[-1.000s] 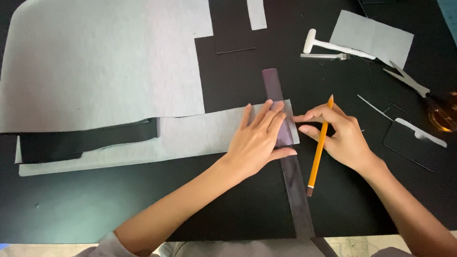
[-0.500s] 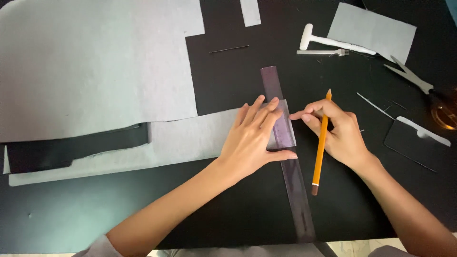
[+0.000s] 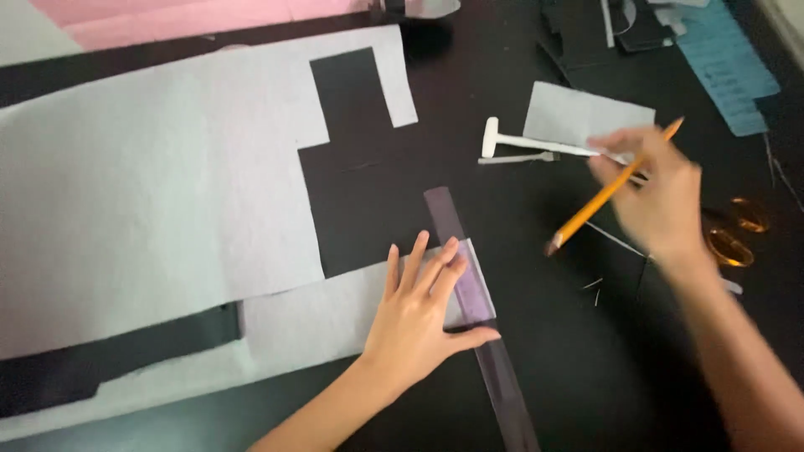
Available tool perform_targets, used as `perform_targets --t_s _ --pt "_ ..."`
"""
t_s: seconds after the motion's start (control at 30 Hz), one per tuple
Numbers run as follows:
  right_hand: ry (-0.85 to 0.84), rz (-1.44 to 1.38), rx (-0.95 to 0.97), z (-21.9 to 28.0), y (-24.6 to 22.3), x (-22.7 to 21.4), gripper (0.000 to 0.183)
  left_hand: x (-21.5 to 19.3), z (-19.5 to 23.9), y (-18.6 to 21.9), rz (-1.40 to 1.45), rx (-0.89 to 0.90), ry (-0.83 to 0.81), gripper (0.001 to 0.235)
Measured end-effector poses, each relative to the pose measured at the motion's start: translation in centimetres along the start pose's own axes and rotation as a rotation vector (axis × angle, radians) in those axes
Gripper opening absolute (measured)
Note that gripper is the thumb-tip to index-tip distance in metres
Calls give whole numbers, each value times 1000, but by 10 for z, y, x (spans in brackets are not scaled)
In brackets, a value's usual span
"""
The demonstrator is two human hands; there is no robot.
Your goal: Using a ruler and pencil to measure and mark lines on leather pieces for cutting.
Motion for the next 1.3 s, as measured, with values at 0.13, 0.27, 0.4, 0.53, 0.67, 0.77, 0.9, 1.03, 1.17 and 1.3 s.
perform_targets --t_s 0.13,0.27,0.4,0.53,0.67,0.77,0.9,1.03,1.17,1.3 --pt "-214 370 60 -56 81 4 37 1 1 -1 -1 -23 -23 86" --pt "-195 199 -7 -83 55 22 22 0 0 -1 76 -40 -50 85" --pt "-269 166 -42 -99 4 39 27 1 0 -2 88 -66 -97 86" --pt "-215 168 4 -100 7 60 38 1 1 -2 104 -80 -116 86" --pt "-247 123 -35 -88 -35 97 42 2 4 -2 109 -60 -76 82" --pt "-317 125 7 -95 -85 125 45 2 6 0 4 -16 75 86" --pt "-409 312 158 -110 -128 171 69 -1 8 -1 75 -31 38 81" --pt "-462 321 250 -125 -133 213 90 1 11 -3 72 -14 81 83" --pt "-545 265 474 -142 -130 206 82 6 13 -4 24 -19 117 85" --pt "-510 72 539 -140 -119 199 70 4 13 -4 72 -16 93 83"
Point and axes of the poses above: each hand's wrist, its own z-axis away from the middle knuckle, its own x-axis out of the palm, y = z × x, the point moved 2 cm from there along -z, towards the middle knuckle, and after that the axes turned 2 degrees about z, right-handed, at the moved point
